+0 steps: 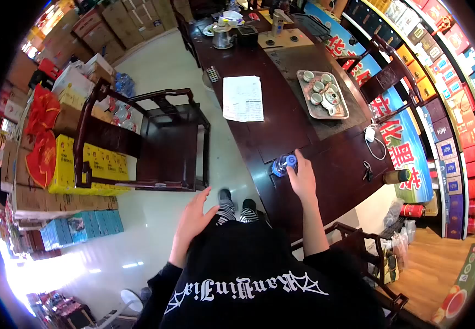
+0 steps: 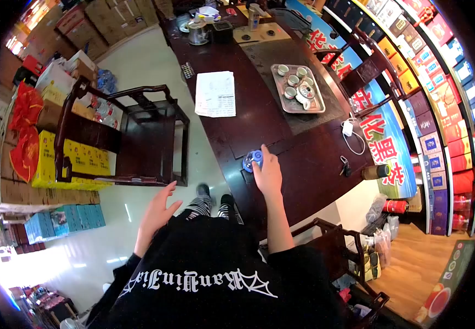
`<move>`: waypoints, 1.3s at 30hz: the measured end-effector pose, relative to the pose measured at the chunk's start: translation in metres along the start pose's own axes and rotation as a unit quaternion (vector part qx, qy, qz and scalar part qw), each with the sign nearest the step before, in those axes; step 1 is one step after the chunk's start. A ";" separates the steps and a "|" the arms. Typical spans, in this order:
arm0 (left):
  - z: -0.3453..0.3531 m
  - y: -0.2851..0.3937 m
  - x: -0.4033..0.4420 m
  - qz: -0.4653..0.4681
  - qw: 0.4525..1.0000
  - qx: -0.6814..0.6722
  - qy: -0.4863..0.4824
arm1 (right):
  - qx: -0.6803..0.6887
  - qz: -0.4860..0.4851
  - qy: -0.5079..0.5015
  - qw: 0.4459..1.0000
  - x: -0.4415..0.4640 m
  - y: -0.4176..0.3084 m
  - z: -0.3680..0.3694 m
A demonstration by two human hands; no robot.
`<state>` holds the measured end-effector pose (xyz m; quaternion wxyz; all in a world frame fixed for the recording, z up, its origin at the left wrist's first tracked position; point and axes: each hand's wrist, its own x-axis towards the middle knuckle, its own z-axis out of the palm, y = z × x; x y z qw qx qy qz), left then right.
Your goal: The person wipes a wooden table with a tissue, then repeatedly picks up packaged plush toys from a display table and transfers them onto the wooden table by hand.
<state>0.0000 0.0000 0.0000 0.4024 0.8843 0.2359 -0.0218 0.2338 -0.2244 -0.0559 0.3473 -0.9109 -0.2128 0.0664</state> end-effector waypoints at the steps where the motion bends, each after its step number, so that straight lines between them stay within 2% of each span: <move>1: 0.006 -0.008 0.003 0.001 0.998 -0.050 -0.025 | -0.022 -0.004 -0.013 1.000 -0.018 -0.008 -0.002; 2: 0.014 -0.019 0.009 0.002 0.994 -0.100 -0.051 | -0.037 0.070 -0.038 0.996 -0.036 -0.020 -0.007; 3: 0.023 -0.032 0.114 0.036 0.993 -0.104 -0.041 | -0.045 0.057 -0.005 0.997 0.039 -0.011 0.000; 5: 0.045 -0.072 0.159 -0.120 0.933 -0.309 -0.142 | -0.059 0.114 -0.030 0.991 0.020 -0.011 0.008; 7: 0.048 -0.082 0.223 -0.260 0.899 -0.336 -0.109 | -0.065 0.108 0.013 0.992 0.033 -0.015 0.015; 9: 0.071 -0.112 0.275 -0.296 0.884 -0.359 -0.046 | -0.069 0.119 0.036 0.990 0.042 -0.021 0.017; 11: 0.083 -0.142 0.338 -0.328 0.856 -0.396 -0.058 | -0.067 0.146 0.040 0.986 0.070 -0.034 0.023; 13: 0.076 -0.114 0.374 -0.363 0.848 -0.385 -0.015 | -0.073 0.177 0.040 0.981 0.099 -0.050 0.031; 15: 0.086 -0.130 0.396 -0.353 0.845 -0.392 -0.083 | -0.099 0.203 0.033 0.974 0.114 -0.064 0.044; 16: 0.114 -0.156 0.417 -0.363 0.865 -0.346 -0.030 | -0.087 0.205 0.041 0.974 0.131 -0.075 0.047; 17: 0.112 -0.155 0.427 -0.365 0.863 -0.348 -0.037 | -0.093 0.209 0.041 0.973 0.143 -0.080 0.049; 19: 0.107 -0.161 0.443 -0.334 0.910 -0.245 0.025 | -0.049 0.228 0.067 0.970 0.168 -0.094 0.056; 20: 0.113 -0.177 0.455 -0.310 0.915 -0.257 0.039 | -0.027 0.242 0.072 0.967 0.181 -0.100 0.056; 23: 0.066 -0.183 0.488 -0.291 0.909 -0.290 0.072 | 0.010 0.244 0.089 0.966 0.221 -0.119 0.066; 25: 0.049 -0.223 0.520 -0.215 0.931 -0.270 0.118 | 0.006 0.224 0.086 0.971 0.249 -0.130 0.072; 27: 0.015 -0.239 0.544 -0.180 0.944 -0.244 0.127 | 0.007 0.200 0.064 0.978 0.275 -0.137 0.076; 29: -0.043 -0.210 0.555 -0.143 0.971 -0.125 0.142 | -0.006 0.181 0.063 0.981 0.297 -0.139 0.080; 33: -0.068 -0.238 0.608 -0.103 0.976 -0.133 0.137 | -0.021 0.159 0.044 0.986 0.331 -0.148 0.081; 36: -0.068 -0.218 0.647 -0.104 0.972 -0.177 0.117 | -0.026 0.162 0.041 0.986 0.343 -0.151 0.076; 38: -0.058 -0.192 0.670 -0.057 0.961 -0.260 0.074 | -0.023 0.180 0.038 0.983 0.348 -0.149 0.074; 39: -0.053 -0.171 0.680 -0.070 0.947 -0.314 0.025 | -0.026 0.183 0.041 0.982 0.347 -0.145 0.074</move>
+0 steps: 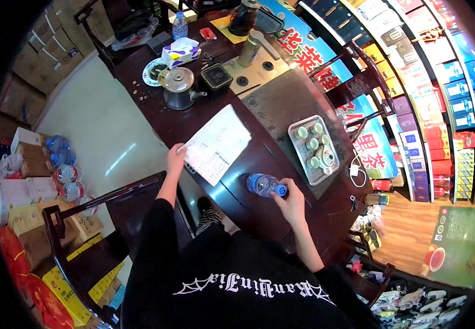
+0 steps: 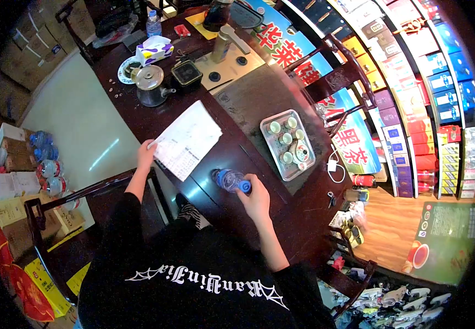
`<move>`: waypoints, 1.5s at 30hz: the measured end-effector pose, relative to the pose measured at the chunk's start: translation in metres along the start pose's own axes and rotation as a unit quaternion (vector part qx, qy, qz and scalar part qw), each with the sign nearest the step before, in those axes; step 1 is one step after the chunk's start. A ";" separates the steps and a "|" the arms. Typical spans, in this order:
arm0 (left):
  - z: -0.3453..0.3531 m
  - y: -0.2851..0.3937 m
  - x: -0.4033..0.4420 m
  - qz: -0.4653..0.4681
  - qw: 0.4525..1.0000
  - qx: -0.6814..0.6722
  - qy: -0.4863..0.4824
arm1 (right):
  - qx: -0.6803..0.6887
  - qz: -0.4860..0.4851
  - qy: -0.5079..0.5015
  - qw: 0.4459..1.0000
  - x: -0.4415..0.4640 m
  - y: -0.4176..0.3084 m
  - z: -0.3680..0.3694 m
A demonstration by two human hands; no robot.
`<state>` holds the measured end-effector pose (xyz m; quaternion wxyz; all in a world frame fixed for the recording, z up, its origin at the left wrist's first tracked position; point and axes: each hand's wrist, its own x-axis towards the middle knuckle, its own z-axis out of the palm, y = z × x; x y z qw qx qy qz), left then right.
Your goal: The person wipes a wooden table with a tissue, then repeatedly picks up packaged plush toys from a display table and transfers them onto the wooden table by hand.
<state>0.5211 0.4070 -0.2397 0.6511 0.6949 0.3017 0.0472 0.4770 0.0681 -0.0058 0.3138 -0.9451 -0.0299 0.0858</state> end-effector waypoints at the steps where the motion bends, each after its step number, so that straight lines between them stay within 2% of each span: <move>1: 0.018 0.012 0.008 0.000 1.000 0.023 -0.011 | -0.002 0.004 0.004 1.000 0.001 0.002 -0.001; 2: 0.039 0.022 0.016 -0.010 0.998 -0.023 -0.055 | -0.006 0.006 0.010 1.000 0.001 0.002 -0.004; 3: 0.063 0.019 0.031 0.000 0.998 -0.029 -0.057 | -0.009 0.018 0.010 1.000 0.000 0.001 -0.007; 7: 0.137 0.070 0.051 0.028 0.998 0.036 -0.036 | -0.027 0.042 0.042 0.998 -0.007 0.013 -0.017; 9: 0.172 0.079 0.066 0.143 0.983 0.116 0.008 | -0.005 0.064 0.064 0.996 -0.013 0.023 -0.020; 10: 0.187 0.083 0.075 0.147 0.983 0.112 0.003 | -0.008 0.066 0.071 0.995 -0.014 0.026 -0.021; 14: 0.240 0.099 0.093 0.130 0.985 0.113 -0.023 | -0.017 0.072 0.114 0.991 -0.011 0.038 -0.028; 16: 0.255 0.111 0.097 0.107 0.987 0.120 0.001 | -0.040 0.056 0.110 0.992 -0.002 0.032 -0.034; 17: 0.260 0.117 0.100 0.059 0.990 0.123 -0.039 | -0.025 0.072 0.101 0.992 0.005 0.028 -0.039; 18: 0.264 0.120 0.103 0.059 0.990 0.120 -0.037 | -0.027 0.069 0.101 0.992 0.013 0.030 -0.042; 20: 0.268 0.124 0.107 -0.054 0.989 -0.017 -0.134 | -0.025 0.068 0.089 0.993 0.031 0.034 -0.047; 21: 0.267 0.123 0.108 -0.056 0.990 -0.016 -0.131 | -0.026 0.064 0.083 0.994 0.043 0.040 -0.047; 25: 0.244 0.103 0.101 -0.042 0.987 0.052 -0.143 | -0.014 0.027 0.099 0.995 0.115 0.036 -0.054; 26: 0.228 0.093 0.092 -0.018 0.990 0.050 -0.132 | -0.035 -0.036 0.130 0.990 0.136 0.044 -0.052; 27: 0.212 0.082 0.080 0.007 0.991 0.048 -0.122 | -0.002 0.015 0.111 0.994 0.158 0.038 -0.055; 28: 0.195 0.066 0.064 0.039 0.993 0.008 -0.110 | -0.001 -0.023 0.162 0.986 0.180 0.043 -0.053; 29: 0.179 0.044 0.047 0.061 0.993 -0.046 -0.092 | 0.024 0.024 0.166 0.985 0.204 0.048 -0.053; 31: 0.130 0.022 -0.003 0.095 0.990 -0.066 -0.076 | 0.008 0.014 0.255 0.967 0.255 0.072 -0.049; 32: 0.103 0.017 -0.035 0.072 0.993 -0.067 -0.060 | -0.014 -0.004 0.288 0.957 0.280 0.083 -0.049; 33: 0.075 0.008 -0.065 0.026 0.997 -0.054 -0.058 | -0.033 -0.003 0.287 0.957 0.305 0.099 -0.049; 34: 0.049 -0.009 -0.093 0.020 0.999 -0.023 -0.025 | -0.025 0.008 0.270 0.962 0.323 0.105 -0.048; 36: -0.004 -0.025 -0.152 -0.008 0.999 0.047 0.018 | -0.095 0.012 0.259 0.961 0.352 0.127 -0.040; 39: -0.060 -0.048 -0.214 -0.067 0.990 0.101 0.075 | -0.088 0.077 0.269 0.956 0.380 0.147 -0.037; 41: -0.083 -0.059 -0.237 -0.100 0.977 0.127 0.138 | -0.083 0.123 0.242 0.959 0.382 0.146 -0.044; 44: -0.081 -0.063 -0.224 -0.069 0.983 0.079 0.151 | -0.139 0.109 0.174 0.969 0.374 0.141 -0.048; 45: -0.075 -0.054 -0.211 -0.055 0.988 0.063 0.132 | -0.109 0.123 0.156 0.974 0.373 0.150 -0.044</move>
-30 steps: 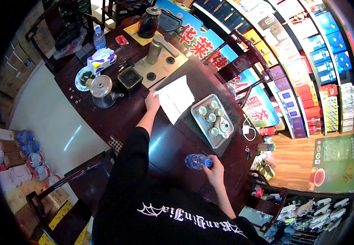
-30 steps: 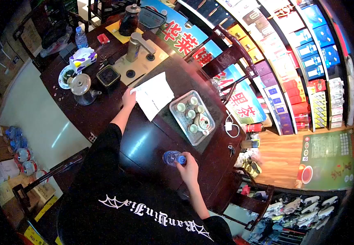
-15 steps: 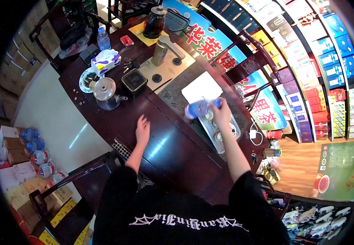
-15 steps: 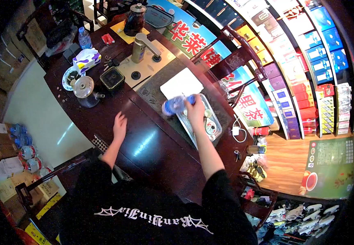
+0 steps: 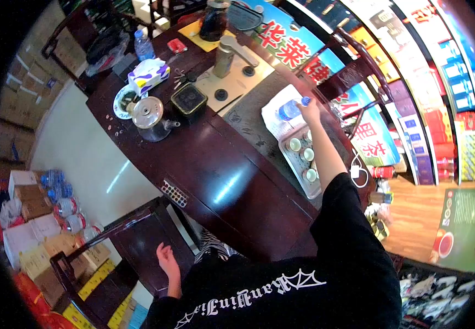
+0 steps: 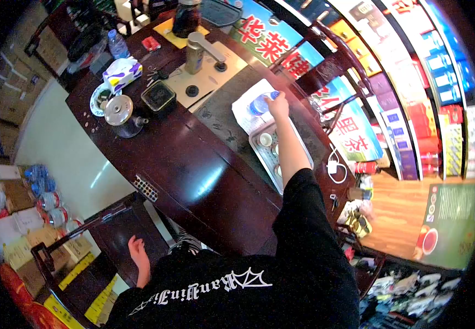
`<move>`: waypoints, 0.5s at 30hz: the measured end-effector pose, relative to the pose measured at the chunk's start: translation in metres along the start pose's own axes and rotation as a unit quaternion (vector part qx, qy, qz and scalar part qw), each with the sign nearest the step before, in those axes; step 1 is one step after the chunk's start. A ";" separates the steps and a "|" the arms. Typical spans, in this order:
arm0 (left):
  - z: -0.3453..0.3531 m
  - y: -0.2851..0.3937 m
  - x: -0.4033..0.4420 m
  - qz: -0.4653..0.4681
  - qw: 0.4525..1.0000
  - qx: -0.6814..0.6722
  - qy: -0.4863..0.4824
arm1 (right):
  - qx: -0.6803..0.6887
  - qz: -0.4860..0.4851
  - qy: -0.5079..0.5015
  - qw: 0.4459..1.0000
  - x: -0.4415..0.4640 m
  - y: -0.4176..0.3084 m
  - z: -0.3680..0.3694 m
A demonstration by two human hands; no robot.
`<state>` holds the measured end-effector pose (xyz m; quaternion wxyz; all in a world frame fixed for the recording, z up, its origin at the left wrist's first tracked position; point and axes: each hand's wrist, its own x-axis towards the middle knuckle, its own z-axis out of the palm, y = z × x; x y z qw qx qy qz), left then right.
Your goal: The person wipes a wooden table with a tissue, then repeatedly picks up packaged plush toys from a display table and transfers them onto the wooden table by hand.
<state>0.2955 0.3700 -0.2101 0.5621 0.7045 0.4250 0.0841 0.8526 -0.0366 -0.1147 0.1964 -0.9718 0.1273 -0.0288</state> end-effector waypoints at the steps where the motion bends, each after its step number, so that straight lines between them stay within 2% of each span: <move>1: 0.013 0.016 0.013 0.016 0.999 -0.017 -0.022 | 0.016 -0.027 0.028 0.999 -0.012 0.003 0.001; 2: 0.026 0.037 0.026 0.056 0.997 -0.016 -0.051 | -0.006 -0.032 0.079 0.996 -0.036 -0.005 -0.006; 3: 0.039 0.057 0.039 0.073 0.994 -0.022 -0.077 | 0.056 -0.030 0.049 0.997 -0.052 -0.002 -0.010; 4: 0.048 0.077 0.050 0.113 0.987 -0.007 -0.111 | 0.051 -0.050 0.065 0.995 -0.089 -0.007 -0.017; 5: 0.062 0.099 0.059 0.148 0.978 -0.006 -0.149 | 0.150 -0.014 -0.032 0.988 -0.121 0.000 -0.023; 6: 0.077 0.126 0.063 0.180 0.965 0.014 -0.188 | 0.156 -0.091 -0.109 0.977 -0.164 -0.004 -0.049; 7: 0.088 0.141 0.067 0.221 0.942 0.031 -0.252 | 0.109 -0.057 -0.215 0.969 -0.210 -0.002 -0.062; 8: 0.101 0.165 0.064 0.238 0.921 0.035 -0.305 | 0.163 -0.159 -0.275 0.934 -0.244 0.029 -0.052; 9: 0.114 0.178 0.064 0.248 0.911 0.042 -0.328 | 0.160 -0.185 -0.356 0.902 -0.283 0.044 -0.063; 10: 0.124 0.185 0.061 0.316 0.859 0.125 -0.383 | 0.106 -0.102 -0.526 0.838 -0.320 0.041 -0.093; 11: 0.134 0.192 0.059 0.385 0.792 0.202 -0.429 | 0.070 -0.076 -0.548 0.830 -0.357 0.070 -0.090; 12: 0.149 0.186 0.062 0.408 0.752 0.199 -0.478 | 0.034 -0.014 -0.550 0.834 -0.391 0.083 -0.104; 13: 0.156 0.187 0.052 0.419 0.733 0.202 -0.496 | 0.017 0.048 -0.475 0.878 -0.439 0.111 -0.112; 15: 0.166 0.186 0.026 0.512 0.628 0.328 -0.486 | 0.056 0.128 -0.371 0.918 -0.495 0.139 -0.126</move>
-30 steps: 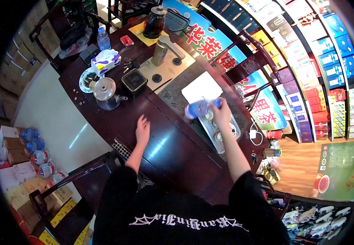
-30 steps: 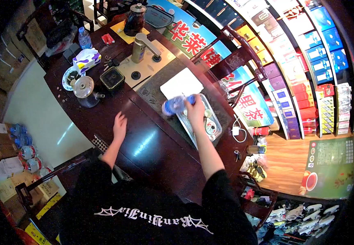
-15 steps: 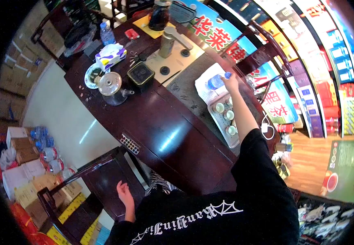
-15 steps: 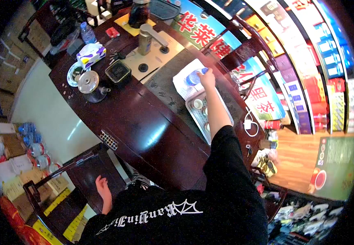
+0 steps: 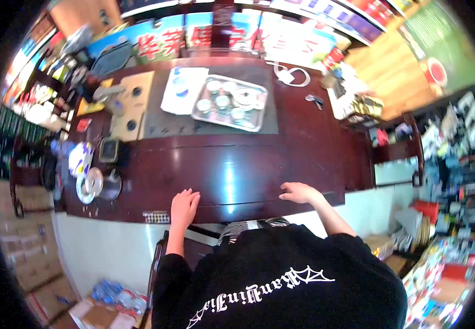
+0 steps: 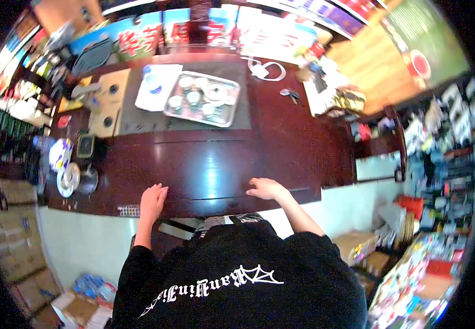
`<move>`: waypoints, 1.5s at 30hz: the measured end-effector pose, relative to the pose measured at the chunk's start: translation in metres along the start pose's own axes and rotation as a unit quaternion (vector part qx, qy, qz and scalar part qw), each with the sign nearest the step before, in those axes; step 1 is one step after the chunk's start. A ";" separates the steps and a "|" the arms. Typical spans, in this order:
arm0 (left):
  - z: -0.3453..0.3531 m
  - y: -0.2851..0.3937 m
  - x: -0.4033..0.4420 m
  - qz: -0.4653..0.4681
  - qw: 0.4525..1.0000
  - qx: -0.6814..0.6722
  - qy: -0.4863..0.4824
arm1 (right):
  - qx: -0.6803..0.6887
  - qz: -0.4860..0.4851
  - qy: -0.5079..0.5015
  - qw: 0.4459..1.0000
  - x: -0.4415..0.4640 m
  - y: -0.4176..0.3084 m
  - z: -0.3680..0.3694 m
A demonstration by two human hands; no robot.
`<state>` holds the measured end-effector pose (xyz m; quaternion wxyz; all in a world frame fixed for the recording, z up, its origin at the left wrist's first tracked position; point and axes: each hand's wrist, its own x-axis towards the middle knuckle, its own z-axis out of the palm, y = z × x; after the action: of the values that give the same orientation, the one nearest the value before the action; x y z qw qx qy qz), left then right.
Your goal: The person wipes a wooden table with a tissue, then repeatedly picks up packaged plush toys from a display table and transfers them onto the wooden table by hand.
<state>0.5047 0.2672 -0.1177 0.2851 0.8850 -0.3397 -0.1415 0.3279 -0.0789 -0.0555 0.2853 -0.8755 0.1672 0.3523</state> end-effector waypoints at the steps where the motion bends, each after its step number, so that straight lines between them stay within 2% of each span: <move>1: 0.012 0.013 0.000 0.004 1.000 0.000 -0.016 | 0.039 0.028 0.042 0.998 -0.021 0.023 0.014; 2: 0.020 0.025 0.001 0.015 1.000 -0.011 -0.024 | 0.076 0.053 0.087 0.992 -0.038 0.044 0.025; 5: 0.046 0.075 -0.007 0.024 0.994 -0.070 -0.079 | 0.150 0.123 0.111 0.975 -0.087 0.084 0.050; 9: 0.101 0.118 -0.032 0.042 0.989 -0.105 -0.098 | 0.133 0.104 0.158 0.973 -0.123 0.125 0.091; 12: 0.137 0.143 -0.048 -0.013 0.982 -0.145 -0.117 | 0.154 0.073 0.164 0.972 -0.145 0.144 0.118; 14: 0.152 0.160 -0.055 -0.014 0.982 -0.152 -0.112 | 0.154 0.069 0.148 0.975 -0.154 0.162 0.135; 16: 0.151 0.173 -0.062 -0.018 0.978 -0.174 -0.114 | 0.089 0.089 0.120 0.985 -0.168 0.158 0.144; 18: 0.147 0.179 -0.059 -0.024 0.974 -0.190 -0.123 | 0.082 0.088 0.102 0.987 -0.174 0.155 0.144; 20: 0.163 0.151 -0.044 -0.030 0.968 -0.228 -0.102 | 0.233 0.060 0.088 0.967 -0.171 0.153 0.139; 21: 0.159 0.145 -0.031 -0.073 0.958 -0.253 -0.112 | 0.232 0.059 0.087 0.967 -0.169 0.149 0.136; 23: 0.146 0.131 0.001 -0.100 0.934 -0.328 -0.103 | 0.255 0.022 0.125 0.959 -0.154 0.136 0.121; 24: 0.140 0.118 0.020 -0.111 0.918 -0.366 -0.104 | 0.255 0.021 0.126 0.958 -0.143 0.128 0.111; 26: 0.116 0.107 0.061 -0.206 0.866 -0.442 -0.112 | 0.296 -0.026 0.204 0.933 -0.109 0.105 0.082; 28: 0.111 0.077 0.098 -0.207 0.859 -0.456 -0.107 | 0.343 -0.050 0.230 0.909 -0.068 0.076 0.042; 30: 0.113 0.044 0.143 -0.260 0.779 -0.563 -0.090 | 0.329 -0.059 0.264 0.905 -0.011 0.056 0.003; 32: 0.114 0.029 0.183 -0.294 0.774 -0.554 -0.091 | 0.302 -0.056 0.292 0.906 0.053 0.038 -0.042; 34: 0.120 0.019 0.215 -0.317 0.737 -0.592 -0.080 | 0.322 -0.080 0.342 0.879 0.140 0.044 -0.073; 36: 0.124 0.020 0.246 -0.335 0.722 -0.602 -0.061 | 0.335 -0.076 0.378 0.860 0.211 0.046 -0.116; 38: 0.132 0.017 0.270 -0.335 0.692 -0.638 -0.050 | 0.263 -0.023 0.433 0.862 0.289 0.072 -0.146; 39: 0.140 0.012 0.280 -0.336 0.695 -0.634 -0.041 | 0.222 -0.004 0.435 0.873 0.300 0.068 -0.165; 41: 0.143 0.016 0.289 -0.343 0.688 -0.639 0.003 | 0.162 0.020 0.428 0.889 0.323 0.064 -0.190; 45: 0.150 0.007 0.297 -0.327 0.663 -0.674 0.002 | 0.094 0.043 0.388 0.916 0.373 0.053 -0.194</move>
<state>0.6510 -0.0003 -0.2497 0.7398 0.5058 0.1598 -0.4139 0.6626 -0.2744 -0.2274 0.2639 -0.9043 0.3349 -0.0201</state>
